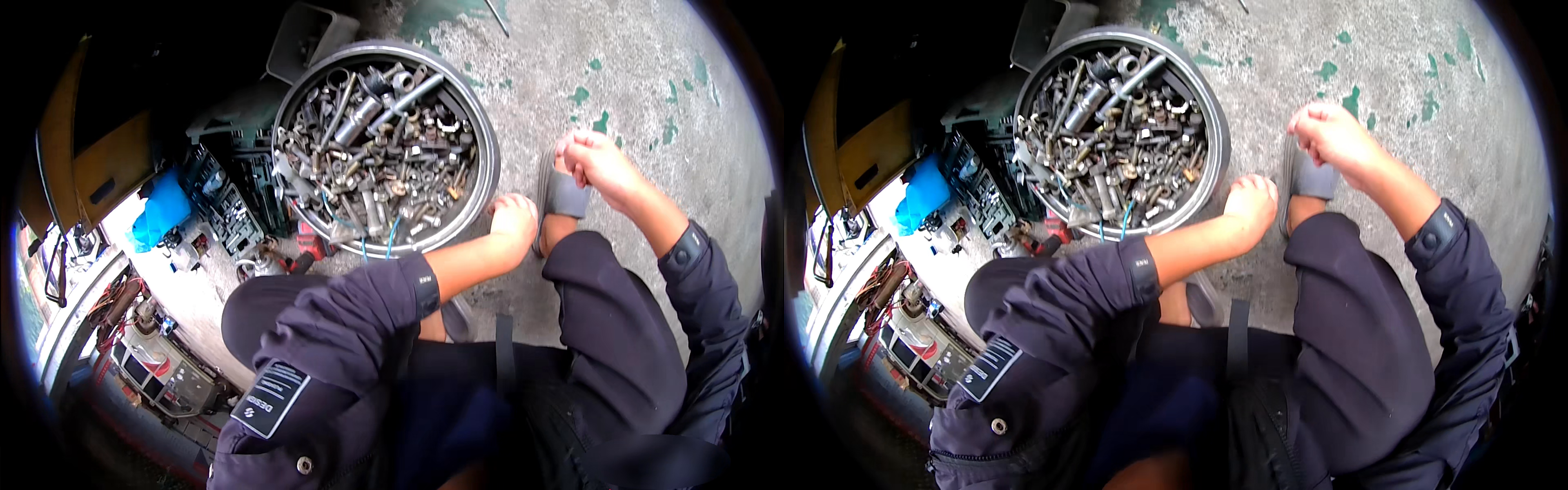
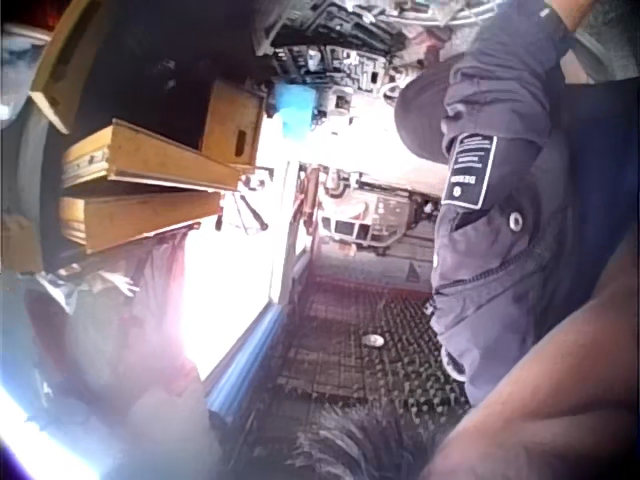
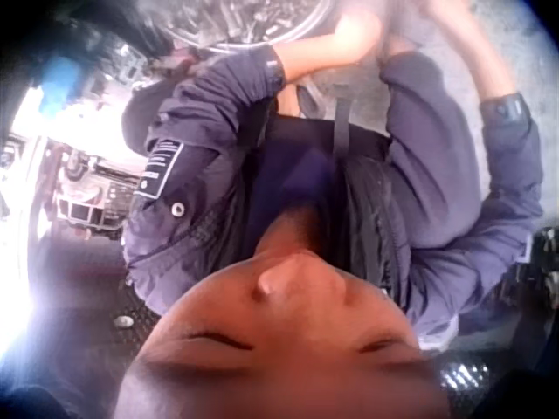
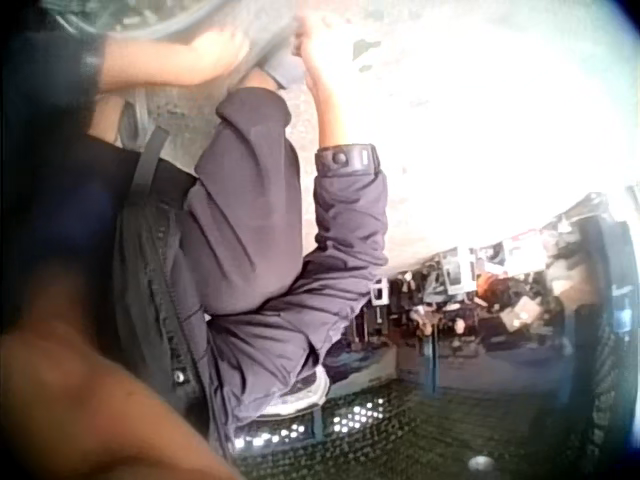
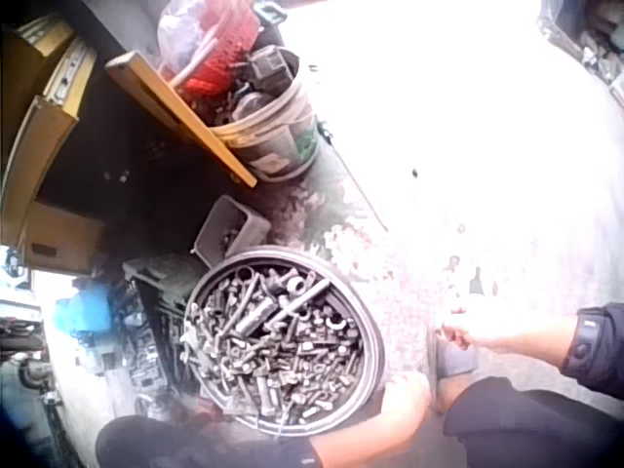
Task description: The person sits on the floor and sorts through a large metal tray filled with various small metal parts, including bolts, nuts, and washers. They pick up individual items, inspect them, and place them back into the tray, occasionally moving items from one side to the other.
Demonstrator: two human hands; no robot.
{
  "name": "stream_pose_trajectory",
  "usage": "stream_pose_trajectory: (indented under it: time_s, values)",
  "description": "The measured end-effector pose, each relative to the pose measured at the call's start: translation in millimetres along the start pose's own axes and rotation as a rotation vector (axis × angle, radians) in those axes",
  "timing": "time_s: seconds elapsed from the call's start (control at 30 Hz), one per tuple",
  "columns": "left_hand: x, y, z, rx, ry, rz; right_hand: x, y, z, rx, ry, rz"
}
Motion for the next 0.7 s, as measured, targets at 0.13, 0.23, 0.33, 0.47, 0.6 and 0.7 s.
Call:
stream_pose_trajectory:
  time_s: [0.13,0.23,0.33,0.47,0.6,0.7]
  values:
    - [-4,-4,-4,0.094,0.320,0.363,-7,-3,-5,-0.029,0.016,0.038]
    - [12,5,0,-0.092,0.326,0.442,-6,-2,-4,-0.031,-0.027,0.004]
    - [26,7,-8,-0.078,0.295,0.434,-4,-5,-2,-0.029,-0.023,0.004]
    - [45,2,-18,-0.066,0.272,0.485,-1,-5,3,0.020,0.003,0.000]
    - [36,5,-18,-0.087,0.353,0.526,-3,-4,1,0.013,-0.015,-0.006]
    - [22,9,-18,-0.111,0.417,0.493,-5,1,1,0.007,-0.018,0.002]
Point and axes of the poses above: each hand's wrist, its own z-axis away from the middle knuckle, its own x-axis out of the palm, y = z × x, the point moved 5 cm from there along -z, towards the middle knuckle, and after that the axes turned 9 degrees about x, right-handed, at the moved point
